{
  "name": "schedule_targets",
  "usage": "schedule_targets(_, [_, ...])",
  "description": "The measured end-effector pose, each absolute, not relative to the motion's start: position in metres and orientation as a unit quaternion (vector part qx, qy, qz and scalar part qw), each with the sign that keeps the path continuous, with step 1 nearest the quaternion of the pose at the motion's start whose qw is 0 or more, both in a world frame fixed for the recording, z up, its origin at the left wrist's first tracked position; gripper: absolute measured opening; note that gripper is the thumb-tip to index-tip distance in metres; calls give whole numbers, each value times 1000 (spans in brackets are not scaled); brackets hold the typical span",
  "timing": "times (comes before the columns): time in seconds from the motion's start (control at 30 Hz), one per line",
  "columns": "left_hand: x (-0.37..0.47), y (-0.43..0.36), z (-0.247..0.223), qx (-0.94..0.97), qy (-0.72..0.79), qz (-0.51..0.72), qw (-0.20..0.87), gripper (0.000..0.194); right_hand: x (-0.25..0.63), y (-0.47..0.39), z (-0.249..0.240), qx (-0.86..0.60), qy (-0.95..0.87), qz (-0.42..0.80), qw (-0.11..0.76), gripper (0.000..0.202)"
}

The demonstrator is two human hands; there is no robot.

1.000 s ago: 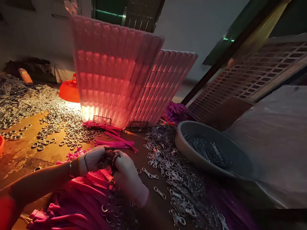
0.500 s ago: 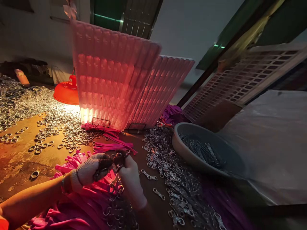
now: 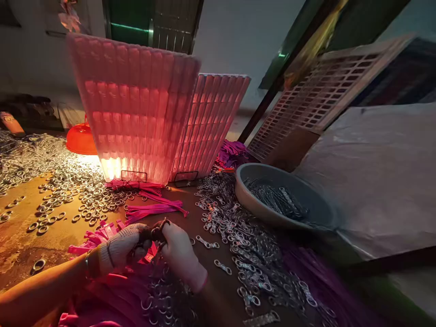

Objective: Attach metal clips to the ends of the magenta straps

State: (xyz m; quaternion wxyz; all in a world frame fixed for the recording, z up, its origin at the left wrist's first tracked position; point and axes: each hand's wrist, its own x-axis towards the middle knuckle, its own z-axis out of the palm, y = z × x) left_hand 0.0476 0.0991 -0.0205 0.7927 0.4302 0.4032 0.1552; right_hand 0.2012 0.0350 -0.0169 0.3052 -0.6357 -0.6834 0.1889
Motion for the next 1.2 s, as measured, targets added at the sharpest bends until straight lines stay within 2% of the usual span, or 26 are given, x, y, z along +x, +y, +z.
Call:
schedule_targets(0.13, [45, 97, -14, 573, 365, 178, 711, 27, 205, 30, -14, -701, -693, 99, 135, 24])
schedule_targets(0.2, [45, 99, -13, 631, 351, 162, 672, 20, 205, 29, -8, -710, -694, 89, 87, 23])
schedule_targets(0.27, [47, 101, -16, 621, 348, 153, 685, 12, 204, 28, -2, -714, -691, 92, 70, 19])
schedule_targets(0.4, [59, 108, -27, 518, 380, 156, 750, 9, 199, 25, 0, -730, -669, 99, 96, 16])
schedule_targets(0.53, [75, 121, -29, 418, 363, 166, 816, 14, 206, 29, -25, -708, -615, 223, 267, 13])
schedule_targets(0.63, [82, 143, -26, 362, 348, 143, 853, 12, 235, 49, -51, -715, -575, 192, 347, 25])
schedule_targets(0.73, [85, 168, -31, 339, 358, 160, 855, 11, 276, 84, -73, -781, -526, 102, 321, 32])
schedule_targets(0.9, [84, 188, -51, 389, 384, 170, 820, 12, 312, 126, -103, -798, -538, 56, 266, 34])
schedule_targets(1.2, [88, 204, -54, 605, 410, 159, 664, 17, 292, 66, -137, -719, -671, 51, 177, 31])
